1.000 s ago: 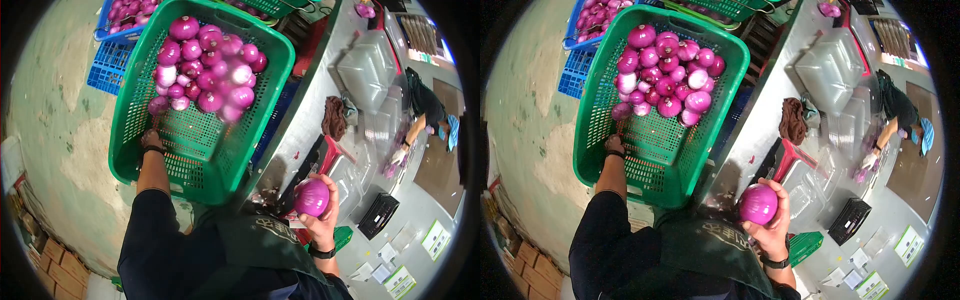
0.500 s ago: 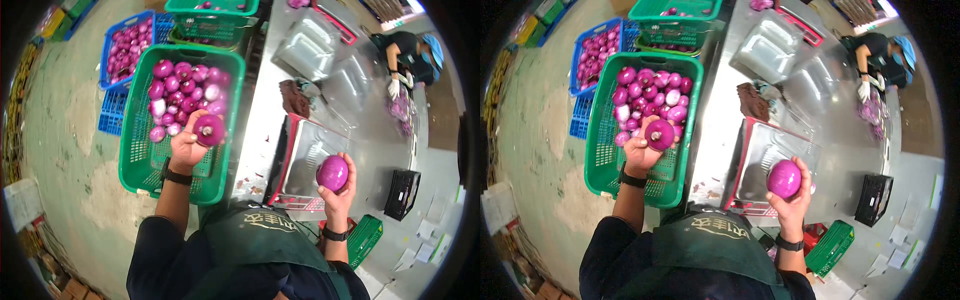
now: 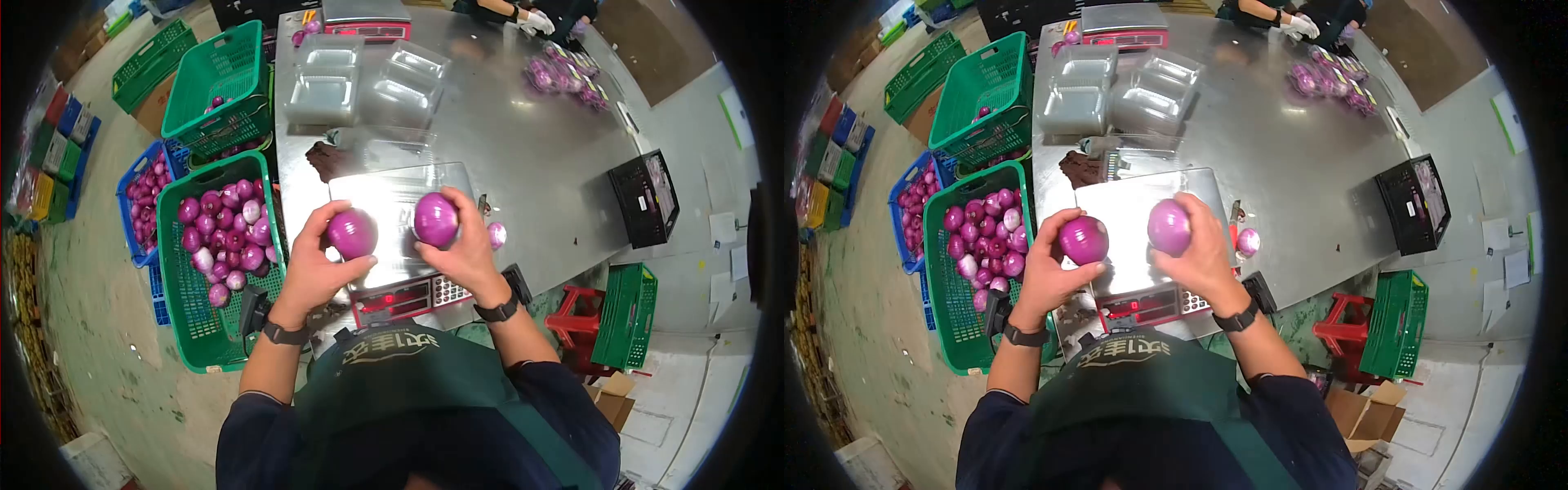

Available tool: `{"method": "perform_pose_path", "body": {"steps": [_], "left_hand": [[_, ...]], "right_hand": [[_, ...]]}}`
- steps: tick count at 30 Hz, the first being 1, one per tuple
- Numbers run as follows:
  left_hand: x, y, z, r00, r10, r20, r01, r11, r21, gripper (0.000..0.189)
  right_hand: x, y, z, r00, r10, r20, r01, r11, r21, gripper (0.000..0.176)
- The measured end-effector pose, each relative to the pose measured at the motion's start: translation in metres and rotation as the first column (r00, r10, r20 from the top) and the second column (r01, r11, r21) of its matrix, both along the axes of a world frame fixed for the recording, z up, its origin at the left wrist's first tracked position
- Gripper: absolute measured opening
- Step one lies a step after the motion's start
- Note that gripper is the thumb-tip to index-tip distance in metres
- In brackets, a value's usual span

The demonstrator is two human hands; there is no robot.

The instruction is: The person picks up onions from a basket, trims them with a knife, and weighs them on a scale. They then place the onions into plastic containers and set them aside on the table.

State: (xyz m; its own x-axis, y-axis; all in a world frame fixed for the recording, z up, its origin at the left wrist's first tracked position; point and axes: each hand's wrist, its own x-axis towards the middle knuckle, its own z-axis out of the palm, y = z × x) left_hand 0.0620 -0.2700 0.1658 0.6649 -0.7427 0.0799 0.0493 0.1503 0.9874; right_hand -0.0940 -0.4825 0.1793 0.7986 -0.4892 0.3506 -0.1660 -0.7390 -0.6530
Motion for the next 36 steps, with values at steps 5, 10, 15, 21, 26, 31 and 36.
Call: {"method": "perform_pose_path", "body": {"steps": [5,10,15,21,26,31,36], "left_hand": [[-0.018,-0.039,-0.003,0.672,-0.008,0.740,-0.214,0.955,0.204,0.068],[-0.022,-0.058,-0.023,0.527,-0.133,0.839,-0.257,0.916,0.307,0.063],[-0.032,-0.051,-0.044,0.674,0.041,0.738,-0.328,0.911,0.249,0.069],[-0.021,-0.005,-0.059,0.914,0.405,-0.033,-0.379,0.878,0.294,0.045],[-0.023,0.017,-0.064,0.837,0.349,-0.422,-0.250,0.929,0.272,0.029],[-0.044,0.009,-0.057,0.601,0.009,-0.799,0.007,1.000,0.016,0.028],[-0.049,0.006,-0.040,0.648,0.021,-0.762,-0.032,0.999,0.000,0.021]], "right_hand": [[0.000,-0.012,-0.004,0.996,0.073,-0.050,-0.080,0.986,-0.147,0.082],[0.003,-0.024,-0.026,0.986,0.089,-0.139,-0.130,0.937,-0.326,0.071],[-0.001,-0.032,-0.032,0.995,0.096,0.016,-0.096,0.995,-0.010,0.061],[-0.010,-0.077,-0.048,0.971,-0.236,-0.041,0.231,0.881,0.413,0.050],[0.015,-0.100,-0.051,0.961,-0.260,-0.100,0.259,0.702,0.664,0.058],[0.056,-0.116,-0.071,0.983,-0.166,-0.075,0.152,0.516,0.843,0.077],[0.015,-0.099,-0.042,0.997,0.003,0.080,-0.015,0.990,0.143,0.063]]}}
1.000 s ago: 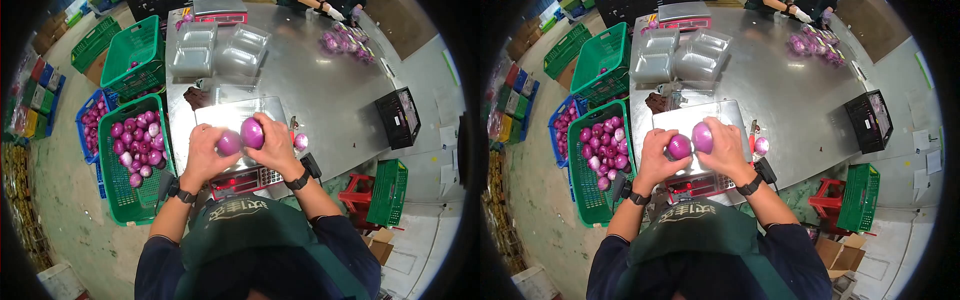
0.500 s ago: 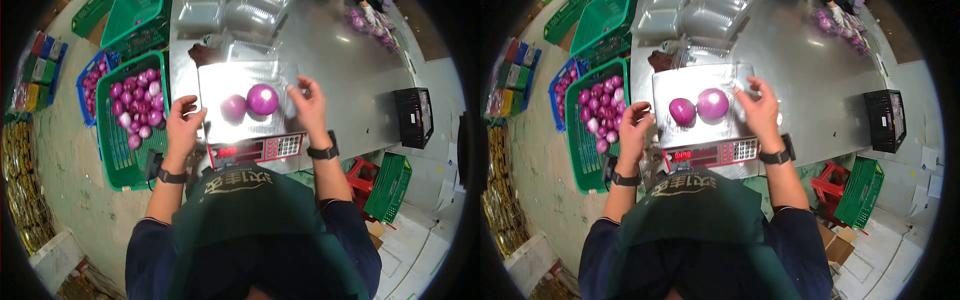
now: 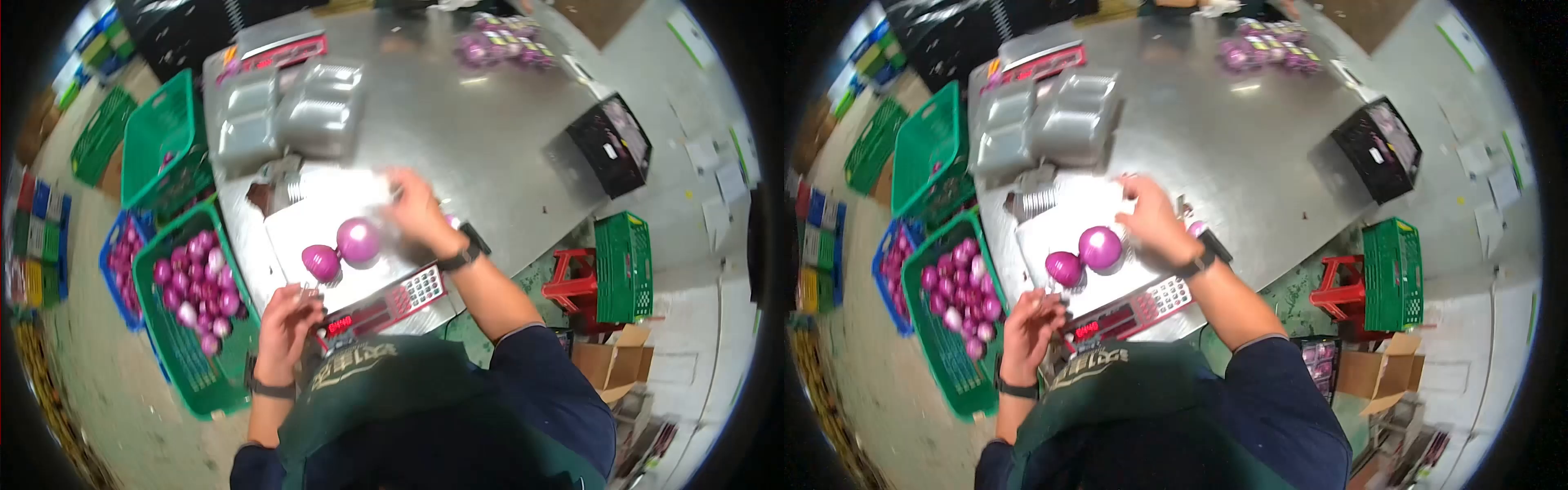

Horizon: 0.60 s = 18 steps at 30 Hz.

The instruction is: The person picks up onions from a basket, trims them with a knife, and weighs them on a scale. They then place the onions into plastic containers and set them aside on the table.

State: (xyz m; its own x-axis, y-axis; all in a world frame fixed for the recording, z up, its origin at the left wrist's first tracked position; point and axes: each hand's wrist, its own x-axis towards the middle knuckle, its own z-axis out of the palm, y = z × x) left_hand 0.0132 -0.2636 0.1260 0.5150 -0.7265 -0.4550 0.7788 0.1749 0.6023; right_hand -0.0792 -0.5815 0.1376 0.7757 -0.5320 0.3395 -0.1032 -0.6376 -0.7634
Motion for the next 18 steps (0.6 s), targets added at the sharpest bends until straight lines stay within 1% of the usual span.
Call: {"method": "perform_pose_path", "body": {"steps": [1,2,3,4,5,6,7,8,9,10,11,12,13,14,15,16,17,18], "left_hand": [[0.001,-0.003,0.007,1.000,0.022,-0.013,-0.022,1.000,0.002,0.019],[0.002,-0.006,0.008,1.000,-0.009,0.001,0.009,1.000,-0.013,0.019],[0.003,-0.008,0.006,1.000,0.008,-0.009,-0.008,1.000,-0.001,0.016],[0.005,-0.009,0.002,0.999,0.028,-0.022,-0.028,1.000,0.013,0.013],[0.005,-0.011,-0.003,1.000,0.009,-0.015,-0.009,1.000,0.008,0.013],[0.006,-0.014,-0.011,0.999,0.008,0.037,-0.011,0.997,0.074,0.010],[0.006,-0.018,-0.016,0.996,0.008,0.092,-0.020,0.990,0.137,0.009],[0.006,-0.023,-0.018,0.993,0.045,0.112,-0.062,0.987,0.148,0.008],[0.007,-0.026,-0.019,0.992,0.036,0.120,-0.053,0.988,0.143,0.008],[0.008,-0.028,-0.021,0.986,0.021,0.163,-0.051,0.981,0.185,0.008],[0.009,-0.030,-0.020,0.979,0.007,0.205,-0.054,0.973,0.224,0.008],[0.007,-0.034,-0.019,0.975,0.004,0.221,-0.061,0.965,0.253,0.012],[0.003,-0.036,-0.017,0.974,-0.002,0.226,-0.055,0.967,0.247,0.012],[-0.001,-0.040,-0.011,0.968,0.012,0.252,-0.077,0.965,0.252,0.016],[-0.005,-0.047,-0.006,0.961,0.012,0.277,-0.084,0.964,0.251,0.022],[-0.007,-0.051,-0.005,0.951,-0.016,0.308,-0.069,0.962,0.263,0.034],[-0.007,-0.054,-0.010,0.939,-0.047,0.340,-0.060,0.953,0.296,0.039],[-0.006,-0.057,-0.014,0.936,-0.057,0.348,-0.044,0.960,0.275,0.040]], "right_hand": [[-0.022,0.007,0.012,0.995,0.083,-0.048,-0.092,0.970,-0.223,0.066],[-0.044,0.016,0.024,0.955,0.164,-0.246,-0.194,0.976,-0.103,0.075],[-0.062,0.026,0.042,0.856,0.207,-0.473,-0.255,0.966,-0.040,0.091],[-0.074,0.031,0.036,0.806,0.263,-0.530,-0.330,0.943,-0.035,0.100],[-0.080,0.038,0.038,0.815,0.244,-0.526,-0.312,0.949,-0.042,0.100],[-0.083,0.045,0.042,0.823,0.288,-0.491,-0.214,0.956,0.201,0.099],[-0.084,0.053,0.044,0.837,0.323,-0.442,-0.117,0.894,0.432,0.098],[-0.084,0.060,0.027,0.912,0.199,-0.359,-0.044,0.917,0.398,0.088],[-0.088,0.061,0.018,0.917,0.188,-0.352,-0.038,0.919,0.393,0.088],[-0.090,0.060,0.011,0.926,0.204,-0.317,0.023,0.808,0.588,0.083],[-0.091,0.059,0.006,0.936,0.214,-0.278,0.073,0.655,0.752,0.078],[-0.092,0.059,0.002,0.939,0.208,-0.273,0.072,0.659,0.748,0.078],[-0.094,0.059,-0.002,0.958,0.182,-0.223,0.070,0.606,0.793,0.072],[-0.098,0.058,-0.003,0.975,0.140,-0.175,0.069,0.553,0.830,0.066],[-0.100,0.054,-0.002,0.980,0.103,-0.171,0.084,0.563,0.822,0.066],[-0.100,0.050,0.000,0.975,0.117,-0.189,0.097,0.541,0.836,0.064],[-0.103,0.043,0.001,0.970,0.131,-0.205,0.110,0.517,0.849,0.062],[-0.110,0.031,-0.006,0.960,0.199,-0.198,0.068,0.519,0.852,0.068]]}}
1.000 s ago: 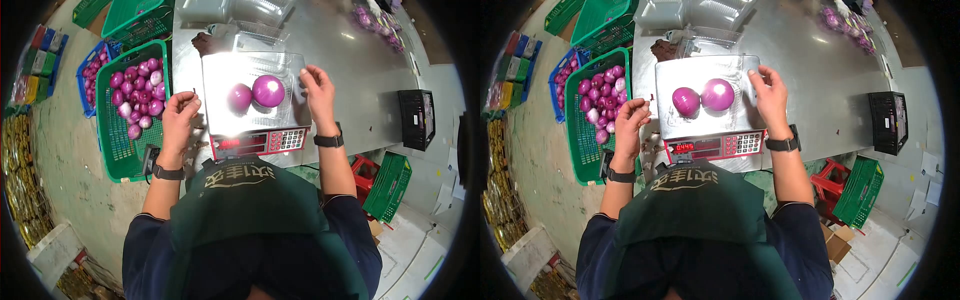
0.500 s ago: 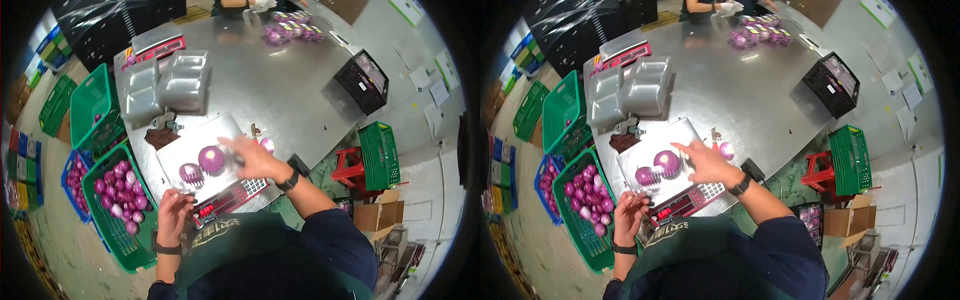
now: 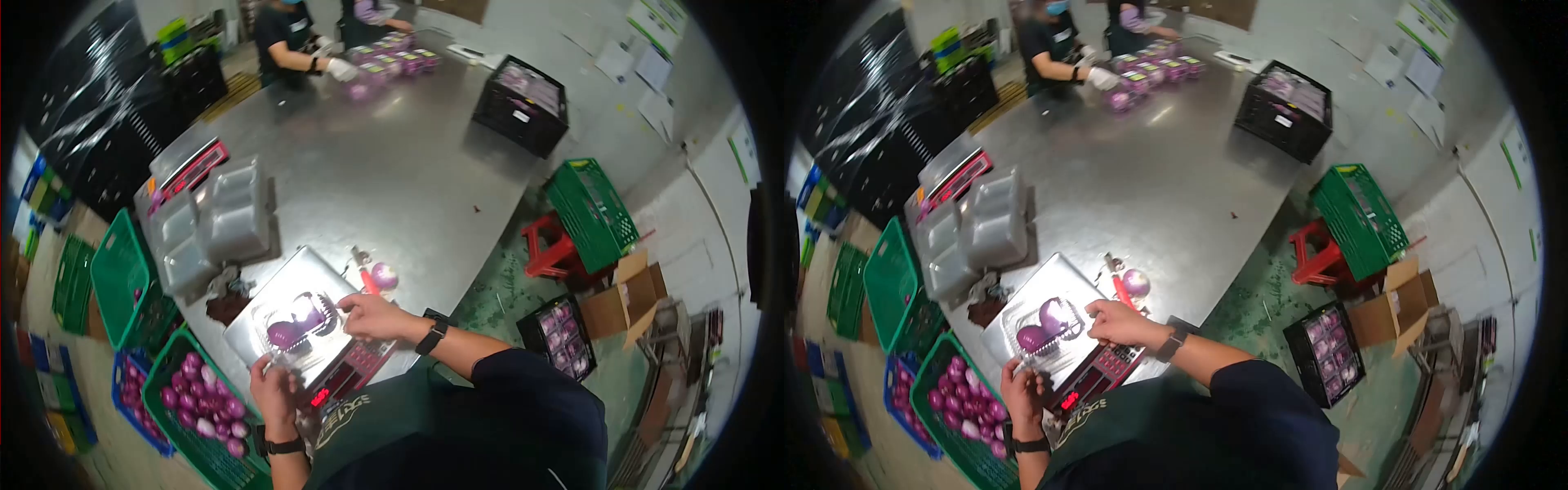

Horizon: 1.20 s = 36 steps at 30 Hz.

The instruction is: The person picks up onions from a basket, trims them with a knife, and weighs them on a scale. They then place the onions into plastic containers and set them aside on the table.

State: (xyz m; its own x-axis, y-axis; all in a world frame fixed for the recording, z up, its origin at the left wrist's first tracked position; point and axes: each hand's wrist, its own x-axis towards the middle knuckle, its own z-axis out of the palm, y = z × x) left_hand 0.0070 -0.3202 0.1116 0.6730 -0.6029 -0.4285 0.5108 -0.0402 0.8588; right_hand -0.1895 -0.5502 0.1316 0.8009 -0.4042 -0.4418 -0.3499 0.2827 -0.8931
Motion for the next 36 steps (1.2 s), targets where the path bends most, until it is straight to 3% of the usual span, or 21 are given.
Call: {"method": "perform_pose_path", "body": {"steps": [3,4,7,9,11,12,13,15,16,17,18,19,20,24,25,26,27,31,33,34,36], "left_hand": [[-0.005,-0.018,0.004,0.999,-0.006,-0.037,0.005,0.999,-0.033,0.040],[-0.007,-0.025,0.006,0.998,-0.014,-0.056,0.012,0.999,-0.030,0.040],[-0.019,-0.048,0.011,0.994,-0.063,-0.087,0.062,0.998,-0.015,0.040],[-0.037,-0.069,0.026,0.981,-0.133,-0.139,0.130,0.991,-0.032,0.039],[-0.047,-0.085,0.024,0.979,-0.162,-0.122,0.162,0.987,-0.015,0.040],[-0.054,-0.095,0.028,0.971,-0.192,-0.141,0.188,0.981,-0.041,0.042],[-0.057,-0.104,0.030,0.962,-0.221,-0.158,0.213,0.975,-0.068,0.043],[-0.056,-0.109,0.031,0.952,-0.249,-0.177,0.234,0.967,-0.103,0.040],[-0.055,-0.112,0.041,0.968,-0.212,-0.132,0.205,0.977,-0.066,0.036],[-0.054,-0.110,0.046,0.980,-0.181,-0.088,0.179,0.983,-0.031,0.031],[-0.046,-0.100,0.040,0.982,-0.180,-0.051,0.180,0.984,-0.008,0.027],[-0.039,-0.091,0.038,0.987,-0.154,-0.046,0.154,0.988,-0.003,0.027],[-0.034,-0.083,0.038,0.993,-0.104,-0.058,0.105,0.994,0.012,0.025],[-0.012,-0.047,0.030,0.994,0.074,-0.086,-0.074,0.997,-0.003,0.029],[-0.008,-0.037,0.030,0.986,0.145,-0.083,-0.145,0.989,0.008,0.028],[-0.003,-0.025,0.027,0.981,0.184,-0.069,-0.185,0.983,-0.009,0.026],[0.003,-0.014,0.022,0.972,0.227,-0.068,-0.228,0.974,-0.007,0.026],[0.010,0.035,0.010,0.911,0.412,-0.013,-0.411,0.910,0.055,0.023],[0.019,0.065,-0.008,0.896,0.442,0.049,-0.444,0.889,0.106,0.022],[0.022,0.079,-0.013,0.880,0.473,0.041,-0.474,0.874,0.105,0.023],[0.026,0.106,-0.021,0.845,0.532,0.045,-0.534,0.837,0.120,0.021]], "right_hand": [[-0.010,-0.019,-0.002,0.995,-0.090,0.040,0.095,0.985,-0.143,0.080],[-0.017,-0.031,0.003,0.997,-0.069,-0.047,0.064,0.992,-0.112,0.093],[-0.025,-0.053,-0.004,0.988,-0.120,-0.100,0.086,0.953,-0.291,0.092],[-0.027,-0.070,-0.019,0.991,-0.097,-0.096,0.061,0.945,-0.322,0.088],[-0.030,-0.083,-0.026,0.996,0.001,0.086,0.015,0.983,-0.182,0.081],[-0.033,-0.084,-0.031,0.983,-0.128,0.133,0.131,0.991,-0.016,0.067],[-0.034,-0.091,-0.035,0.982,-0.127,0.138,0.131,0.991,-0.018,0.067],[-0.037,-0.111,-0.051,0.913,-0.400,0.082,0.380,0.906,0.189,0.068],[-0.038,-0.149,-0.088,0.900,-0.394,0.187,0.314,0.882,0.352,0.051],[-0.029,-0.159,-0.079,0.817,-0.550,0.175,0.497,0.824,0.272,0.044],[-0.037,-0.185,-0.063,0.892,-0.452,0.022,0.429,0.860,0.277,0.041],[-0.028,-0.210,-0.066,0.852,-0.524,0.005,0.503,0.820,0.272,0.044],[-0.010,-0.249,-0.103,0.776,-0.623,0.093,0.559,0.749,0.356,0.051],[0.043,-0.341,-0.055,0.616,-0.787,0.044,0.781,0.617,0.100,0.065],[0.059,-0.356,-0.053,0.643,-0.765,0.044,0.758,0.643,0.105,0.065],[0.074,-0.369,-0.054,0.711,-0.700,0.076,0.697,0.685,-0.213,0.063],[0.090,-0.370,-0.048,0.780,-0.620,0.089,0.570,0.644,-0.510,0.061],[0.147,-0.316,-0.004,0.911,-0.412,0.027,0.358,0.755,-0.549,0.057],[0.177,-0.280,0.002,0.961,-0.272,0.040,0.213,0.644,-0.735,0.050],[0.193,-0.259,0.006,0.972,-0.232,0.035,0.183,0.655,-0.733,0.050],[0.224,-0.215,0.015,0.986,-0.015,0.169,0.159,0.422,-0.892,0.042]]}}
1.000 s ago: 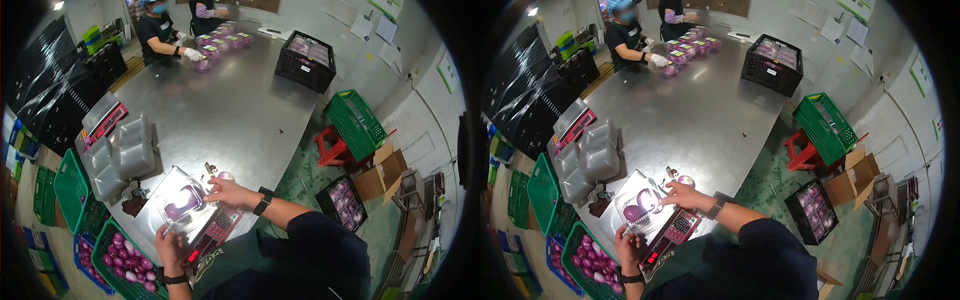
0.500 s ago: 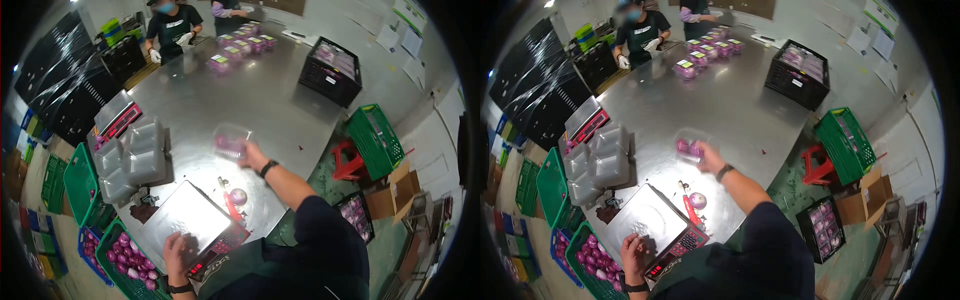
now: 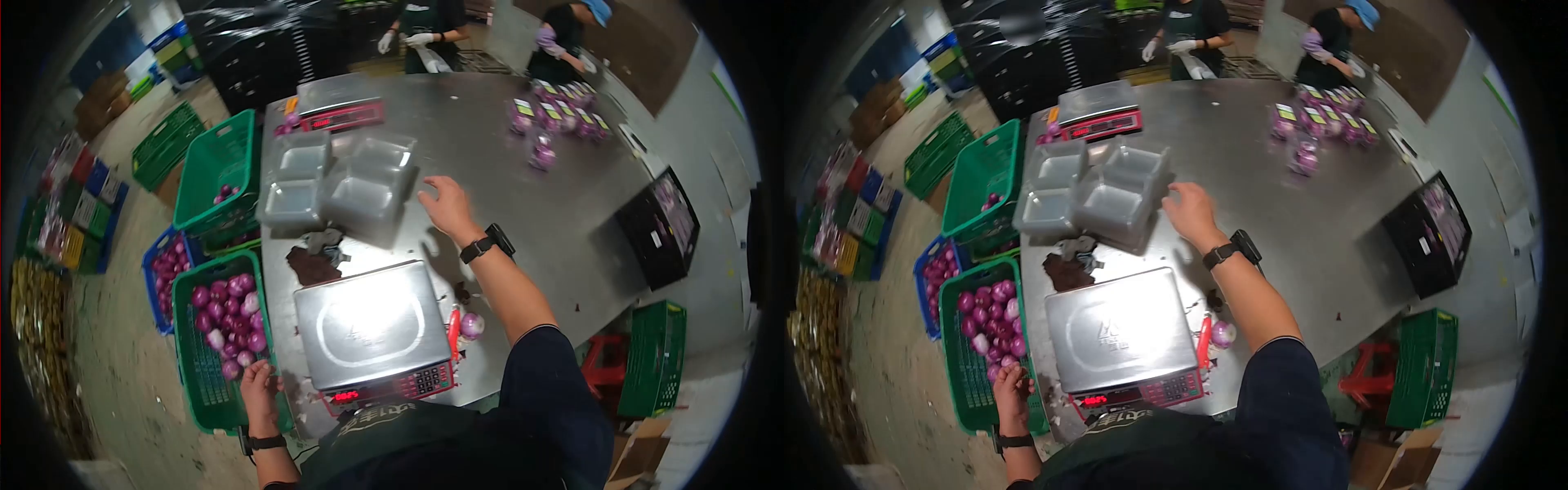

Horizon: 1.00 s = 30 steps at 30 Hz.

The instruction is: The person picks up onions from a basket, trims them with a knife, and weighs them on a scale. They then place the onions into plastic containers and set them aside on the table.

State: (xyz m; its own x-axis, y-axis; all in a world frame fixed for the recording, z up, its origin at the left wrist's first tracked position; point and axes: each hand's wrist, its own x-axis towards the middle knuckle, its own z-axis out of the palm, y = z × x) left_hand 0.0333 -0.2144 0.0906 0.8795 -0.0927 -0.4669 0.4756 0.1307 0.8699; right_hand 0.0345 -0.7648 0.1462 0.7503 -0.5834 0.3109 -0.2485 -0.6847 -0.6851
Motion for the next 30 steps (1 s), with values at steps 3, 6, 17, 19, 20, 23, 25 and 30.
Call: {"method": "perform_pose_path", "body": {"steps": [3,6,17,19,20,23,25,30], "left_hand": [[0.005,0.038,-0.007,0.994,0.109,-0.015,-0.108,0.993,0.053,0.018],[0.004,0.091,-0.037,0.982,0.189,-0.019,-0.185,0.973,0.136,0.017],[0.031,0.220,-0.113,0.895,0.357,-0.268,-0.323,0.932,0.165,0.015],[0.055,0.229,-0.130,0.899,0.334,-0.282,-0.298,0.940,0.166,0.016],[0.071,0.228,-0.136,0.904,0.302,-0.301,-0.255,0.949,0.187,0.017],[0.115,0.235,-0.209,0.903,0.158,-0.400,-0.127,0.986,0.104,0.024],[0.141,0.229,-0.241,0.887,0.038,-0.461,-0.046,0.999,-0.005,0.030],[0.192,0.156,-0.316,0.777,0.173,-0.605,-0.085,0.982,0.171,0.071]], "right_hand": [[0.045,0.051,0.005,0.973,0.231,0.002,-0.228,0.965,-0.128,0.038],[0.106,0.052,-0.053,0.893,0.317,-0.321,-0.420,0.843,-0.336,0.028],[0.131,0.084,-0.046,0.903,0.188,-0.387,-0.310,0.907,-0.283,0.039],[0.135,0.077,-0.045,0.932,0.127,-0.338,-0.170,0.980,-0.099,0.046],[0.136,0.083,-0.040,0.943,0.082,-0.323,-0.095,0.995,-0.023,0.048],[0.113,0.136,-0.012,0.980,-0.053,-0.193,-0.050,0.868,-0.494,0.043],[0.077,0.171,-0.003,0.974,0.043,-0.220,-0.128,0.913,-0.387,0.044],[-0.054,0.262,-0.012,0.817,0.193,-0.543,-0.371,0.897,-0.239,0.040]]}}
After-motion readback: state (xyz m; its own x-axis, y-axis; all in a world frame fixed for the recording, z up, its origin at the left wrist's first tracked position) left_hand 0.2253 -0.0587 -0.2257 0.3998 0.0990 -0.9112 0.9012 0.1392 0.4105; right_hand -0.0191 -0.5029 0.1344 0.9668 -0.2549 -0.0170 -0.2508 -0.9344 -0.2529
